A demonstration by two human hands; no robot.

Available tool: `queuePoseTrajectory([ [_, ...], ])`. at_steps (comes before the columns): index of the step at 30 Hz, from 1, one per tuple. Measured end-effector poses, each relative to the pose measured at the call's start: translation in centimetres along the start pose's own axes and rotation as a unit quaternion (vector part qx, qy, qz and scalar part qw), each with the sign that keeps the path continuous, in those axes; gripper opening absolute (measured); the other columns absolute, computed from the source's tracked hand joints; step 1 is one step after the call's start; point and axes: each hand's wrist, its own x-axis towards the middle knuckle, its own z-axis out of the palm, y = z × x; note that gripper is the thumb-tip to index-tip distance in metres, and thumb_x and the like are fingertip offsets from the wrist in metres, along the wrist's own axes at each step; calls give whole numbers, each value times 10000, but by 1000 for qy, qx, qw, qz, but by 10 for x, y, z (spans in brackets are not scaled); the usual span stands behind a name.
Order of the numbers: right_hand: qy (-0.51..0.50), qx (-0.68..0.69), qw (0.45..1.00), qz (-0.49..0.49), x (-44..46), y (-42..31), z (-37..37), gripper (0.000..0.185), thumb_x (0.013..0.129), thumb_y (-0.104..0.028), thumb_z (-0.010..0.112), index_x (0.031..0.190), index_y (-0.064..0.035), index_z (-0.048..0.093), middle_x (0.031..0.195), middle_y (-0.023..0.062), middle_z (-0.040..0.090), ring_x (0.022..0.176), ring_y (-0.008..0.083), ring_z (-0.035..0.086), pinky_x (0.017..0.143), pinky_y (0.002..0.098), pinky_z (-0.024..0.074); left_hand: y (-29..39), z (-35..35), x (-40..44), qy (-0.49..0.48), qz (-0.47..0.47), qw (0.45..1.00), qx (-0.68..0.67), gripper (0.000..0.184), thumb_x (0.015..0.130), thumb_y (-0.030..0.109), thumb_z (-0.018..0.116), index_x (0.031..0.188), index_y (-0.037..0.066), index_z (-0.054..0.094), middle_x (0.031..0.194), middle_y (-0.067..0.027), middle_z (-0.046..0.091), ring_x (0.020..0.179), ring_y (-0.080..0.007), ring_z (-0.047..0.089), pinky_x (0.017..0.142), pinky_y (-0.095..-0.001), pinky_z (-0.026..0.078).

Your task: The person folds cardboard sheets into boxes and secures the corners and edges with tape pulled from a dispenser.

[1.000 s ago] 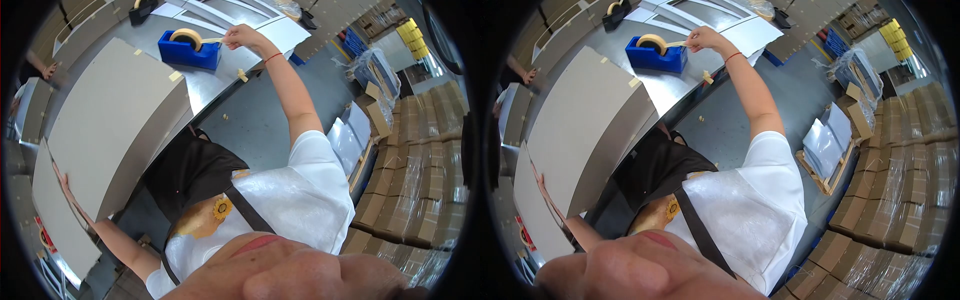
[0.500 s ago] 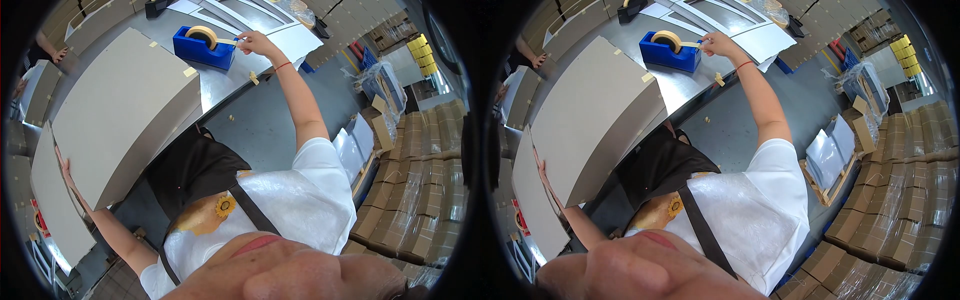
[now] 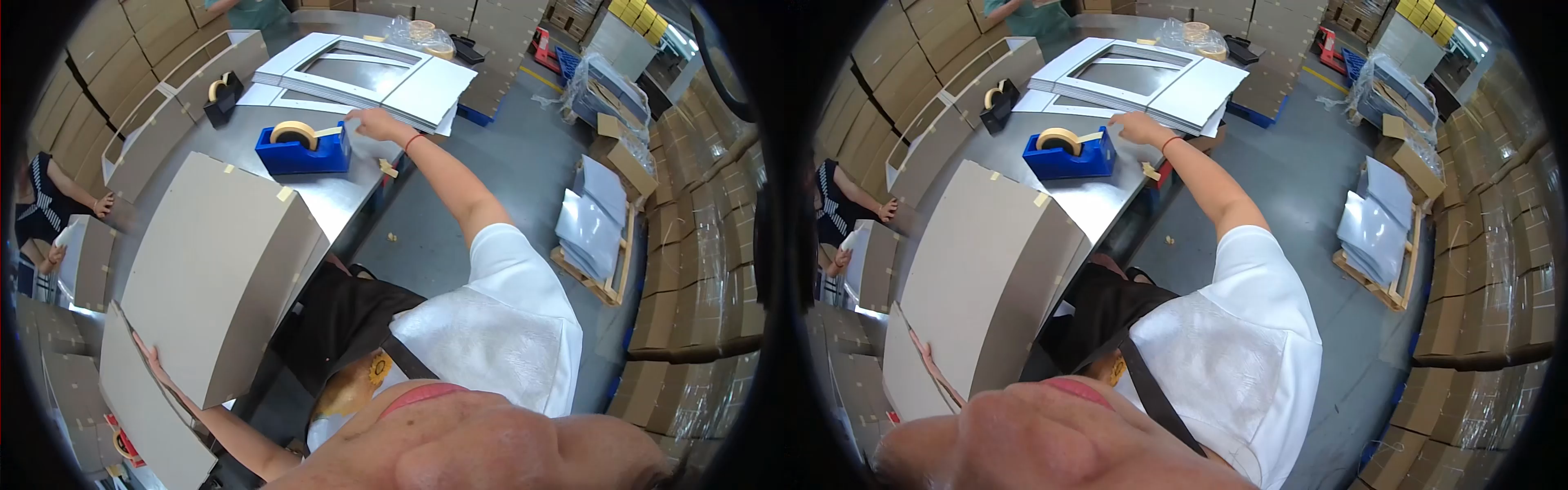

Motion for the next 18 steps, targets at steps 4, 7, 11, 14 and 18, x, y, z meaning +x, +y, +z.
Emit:
queuePoseTrajectory([
  [4,111,85,990,21,24,-25,-33,326,816,-213,599,1131,-145,556,794,105,651,758,245,635,682,351,484,-6,-8,6,-10,-5,1000,-12,612,880,221,398,1436,45,212,1430,-139,315,1297,-236,321,1079,-322,220],
  [7,17,310,945,-104,53,-87,-78,307,856,-263,614,1125,-128,555,764,20,613,695,94,550,626,260,451,-9,-24,21,-10,0,1000,-21,612,880,221,399,1436,44,212,1431,-138,314,1298,-236,320,1079,-322,218],
  [11,-97,388,899,-180,108,-171,-97,320,866,-224,595,1148,-89,528,730,-12,554,701,64,500,671,220,406,-10,-37,54,-36,21,999,-35,613,879,221,400,1435,43,212,1432,-138,312,1300,-236,317,1080,-322,217],
  [14,-145,392,883,-214,164,-205,-69,310,864,-231,594,1131,-88,527,738,-12,543,696,69,477,672,214,395,-13,-38,65,-49,26,997,-44,614,879,220,400,1435,42,212,1433,-138,311,1301,-236,315,1080,-322,215],
  [18,-244,325,890,-205,217,-224,-10,313,868,-240,589,1126,-80,514,740,-13,526,690,77,455,670,212,388,-18,-38,61,-40,22,998,-48,615,879,220,401,1435,41,212,1433,-138,310,1303,-235,313,1081,-322,213],
])
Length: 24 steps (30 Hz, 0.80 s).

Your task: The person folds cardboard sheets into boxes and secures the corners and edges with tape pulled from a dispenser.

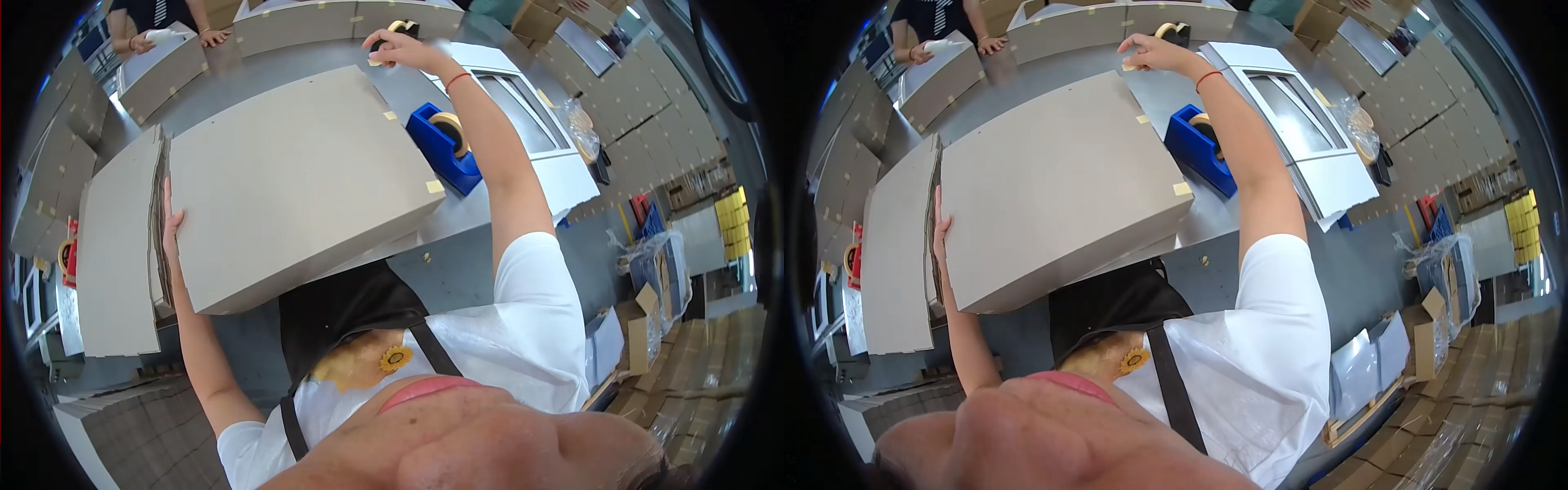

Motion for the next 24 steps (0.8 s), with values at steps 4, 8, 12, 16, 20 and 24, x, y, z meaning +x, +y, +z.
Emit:
queuePoseTrajectory([
  [4,-36,-40,998,23,33,20,10,332,854,-271,604,1117,-93,507,759,-7,534,687,84,454,661,227,393,-1,-3,-5,7,-4,1000,-4,615,878,220,402,1435,40,212,1434,-138,309,1304,-235,311,1082,-322,212],
  [8,-50,-66,995,54,45,26,11,362,833,-322,622,1110,-117,511,774,0,543,709,97,455,671,241,389,-2,-5,-7,12,-3,1000,-2,616,878,220,403,1435,39,212,1435,-137,308,1306,-235,308,1082,-321,210],
  [12,-54,-83,992,75,50,27,12,395,817,-354,635,1110,-121,510,773,0,543,710,108,453,682,249,379,-2,-5,-3,12,-2,1000,-3,617,877,220,404,1435,38,212,1436,-137,306,1308,-234,306,1083,-321,208],
  [16,-65,-89,991,73,53,26,14,411,806,-371,646,1106,-126,509,772,-2,547,717,112,460,677,248,371,-1,-6,-4,12,0,1000,-1,618,877,219,405,1434,37,211,1437,-137,305,1309,-234,304,1084,-321,206],
  [20,-65,-111,988,82,49,23,17,429,797,-394,656,1096,-123,511,761,3,553,734,114,475,666,246,364,-1,-6,-4,13,1,1000,0,619,876,219,406,1434,36,211,1438,-137,304,1311,-234,301,1085,-321,205],
  [24,-54,-122,984,116,45,26,17,467,785,-444,665,1079,-111,521,752,5,546,739,110,483,653,249,371,-2,-5,-4,14,4,1000,-1,619,876,219,407,1434,35,211,1439,-137,302,1313,-234,299,1085,-321,203],
])
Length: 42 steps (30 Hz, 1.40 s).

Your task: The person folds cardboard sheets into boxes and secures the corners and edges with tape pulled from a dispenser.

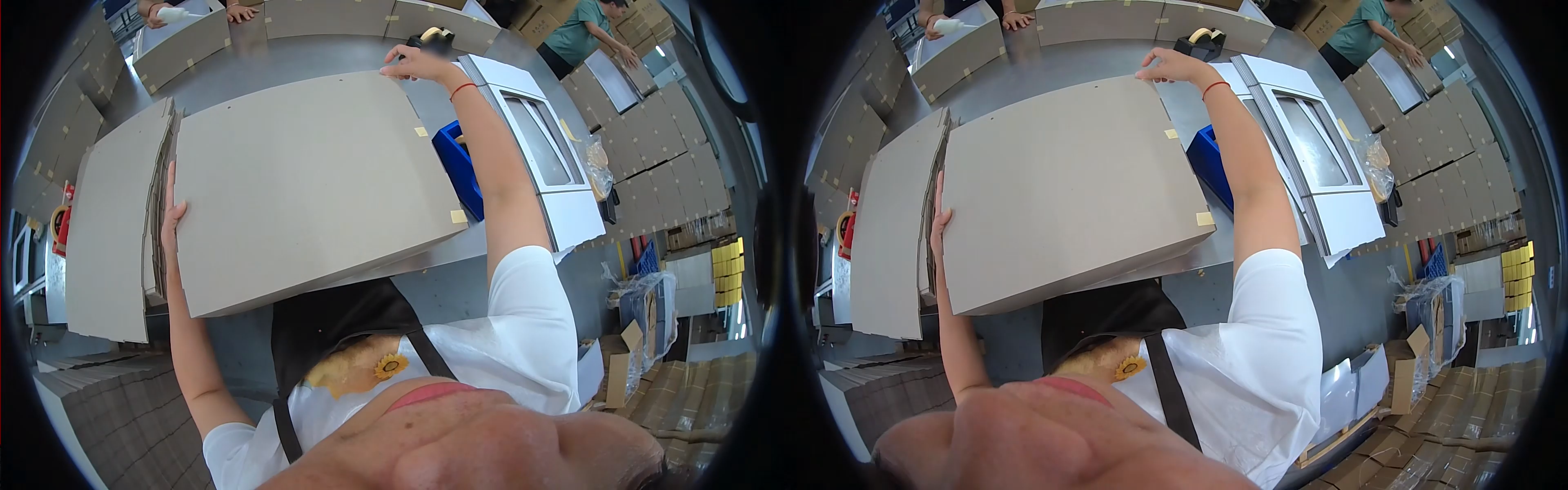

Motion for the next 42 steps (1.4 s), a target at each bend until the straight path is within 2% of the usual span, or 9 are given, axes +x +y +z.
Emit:
queuePoseTrajectory([
  [10,75,260,949,163,-2,15,40,437,797,-513,620,939,-100,604,724,14,602,705,169,570,669,312,467,0,1,1,-8,3,1000,3,621,875,219,409,1434,33,211,1441,-136,299,1317,-233,293,1087,-320,198],
  [12,347,-74,931,86,-5,18,37,377,772,-462,651,880,-101,668,718,48,644,719,227,620,687,351,491,-2,1,0,-9,0,1000,4,622,874,219,410,1433,32,211,1442,-136,298,1318,-233,292,1087,-320,198],
  [20,307,-279,905,98,-13,-15,35,358,751,-478,653,732,-126,716,710,88,663,724,307,639,622,371,499,-2,-2,6,-6,-7,1000,-5,623,873,218,412,1433,30,211,1443,-136,296,1321,-232,287,1089,-319,194],
  [22,236,-184,948,111,-14,-17,34,489,742,-480,666,858,-6,686,828,196,666,850,356,642,754,409,504,-1,-3,10,-4,-10,1000,-12,624,873,218,412,1433,30,211,1444,-136,295,1322,-232,286,1089,-319,193],
  [26,148,-162,968,123,-4,-1,37,597,821,-543,506,971,14,656,1010,249,627,996,395,586,835,430,471,1,-1,10,-8,-12,1000,-11,625,873,218,413,1433,29,211,1445,-135,294,1324,-232,283,1090,-319,191],
  [32,38,45,990,126,-31,2,46,752,851,-630,356,1013,44,647,1057,191,625,960,281,604,808,344,474,1,0,11,-13,-16,1000,-15,626,872,218,415,1433,27,211,1446,-135,292,1326,-232,280,1091,-319,189],
  [35,-33,-23,994,101,-65,-2,29,735,843,-641,379,987,19,668,1033,155,643,950,243,608,810,332,480,1,-2,10,-15,-20,1000,-9,627,872,217,415,1432,27,211,1447,-135,291,1327,-231,278,1092,-319,187],
  [39,191,30,979,68,-152,24,9,601,851,-574,463,914,-24,699,837,117,677,791,212,641,738,341,489,1,-2,6,-17,-26,999,-9,627,871,217,416,1432,26,211,1448,-135,290,1329,-231,276,1092,-319,186],
  [42,203,-172,956,121,-209,80,1,462,827,-484,550,849,-50,706,739,139,659,732,199,638,675,343,486,0,-2,-4,-18,-35,999,-7,628,871,217,417,1432,25,211,1448,-135,289,1330,-231,274,1093,-318,184],
])
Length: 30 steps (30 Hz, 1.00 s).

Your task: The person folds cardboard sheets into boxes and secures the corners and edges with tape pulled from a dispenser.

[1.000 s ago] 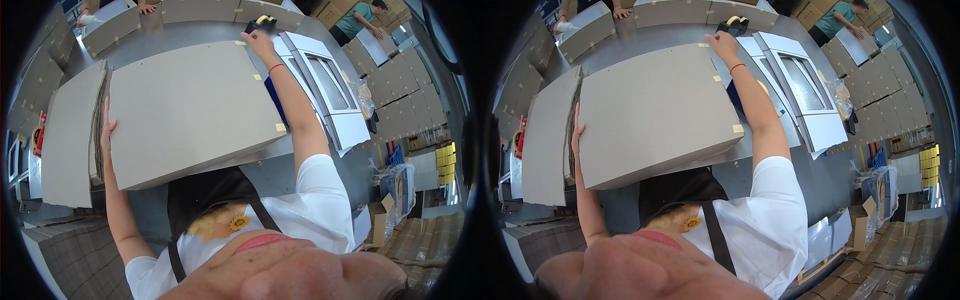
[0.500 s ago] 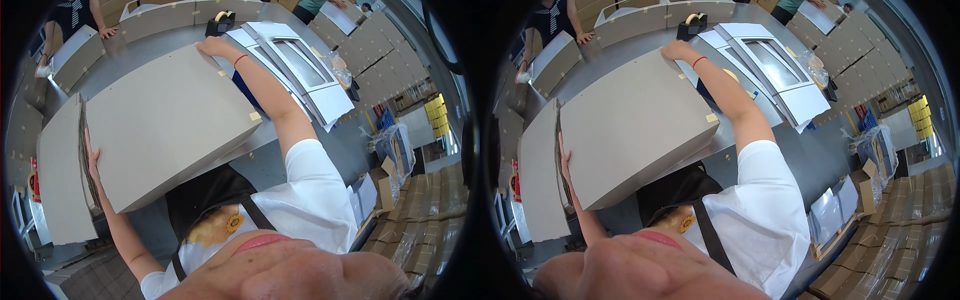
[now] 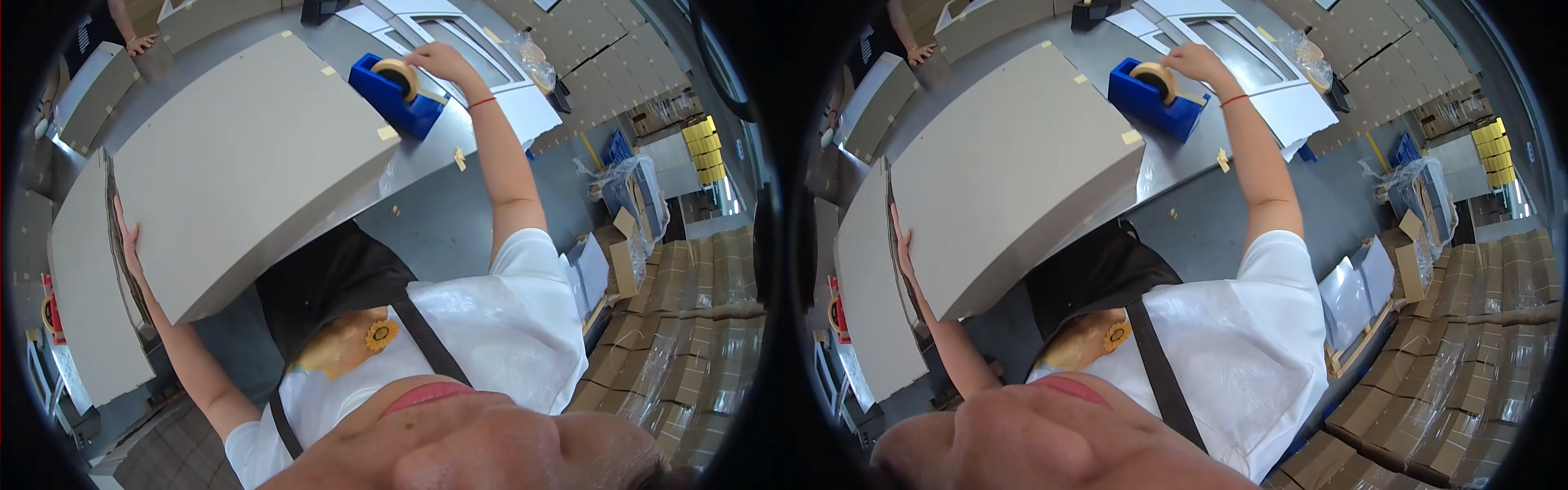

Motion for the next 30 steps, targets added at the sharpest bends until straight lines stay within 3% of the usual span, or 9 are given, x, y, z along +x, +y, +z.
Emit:
queuePoseTrajectory([
  [2,-34,-27,999,32,-20,28,9,410,819,-447,578,828,-57,706,706,137,649,709,194,634,658,347,483,0,0,-2,-3,0,1000,-1,628,871,217,417,1432,24,211,1449,-134,288,1331,-231,273,1093,-318,183],
  [4,-91,68,988,105,-33,40,14,382,813,-385,608,810,-14,699,690,118,643,671,188,629,630,340,484,-2,0,-4,-8,-1,1000,-3,629,870,217,418,1432,24,211,1449,-134,288,1332,-231,272,1094,-318,183],
  [8,-159,122,973,118,-39,41,8,301,814,-281,650,785,17,678,686,74,626,640,147,575,601,274,466,-2,1,-9,-11,1,1000,-1,630,870,217,419,1432,23,211,1450,-134,286,1334,-230,269,1094,-318,181],
  [14,-193,177,958,120,-40,41,-7,190,806,-192,660,795,-2,664,734,65,630,684,134,606,701,257,523,-4,1,-17,-17,1,1000,3,631,869,216,420,1432,21,211,1451,-134,284,1336,-230,266,1095,-318,178],
  [17,-142,324,928,117,-49,42,-13,163,809,-177,662,834,-17,646,718,36,613,655,117,585,671,249,515,-4,1,-17,-20,2,1000,3,631,869,216,421,1431,21,211,1452,-134,283,1337,-230,264,1096,-317,177],
  [21,-109,268,954,77,-71,41,-25,166,786,-146,669,842,9,649,694,43,616,639,117,592,635,240,521,-6,0,-17,-23,2,1000,6,632,869,216,422,1431,20,211,1453,-133,282,1339,-229,261,1097,-317,175],
  [23,-81,242,959,124,-83,41,-23,144,788,-130,670,820,8,647,704,44,625,614,95,587,579,216,502,-5,0,-14,-27,2,1000,6,633,868,216,422,1431,19,211,1453,-133,281,1340,-229,260,1097,-317,174],
  [28,-50,286,939,184,-105,48,-9,432,794,-82,677,1154,108,533,728,72,607,616,108,562,573,222,482,-7,1,-15,-29,3,1000,6,634,868,216,424,1431,18,211,1455,-133,280,1342,-229,257,1098,-317,172],
  [30,-42,315,931,182,-109,54,10,422,797,-94,678,1150,98,546,720,78,618,608,111,574,571,221,491,-9,0,-16,-30,1,1000,5,634,867,216,424,1431,17,211,1455,-133,279,1343,-229,256,1098,-317,171],
])
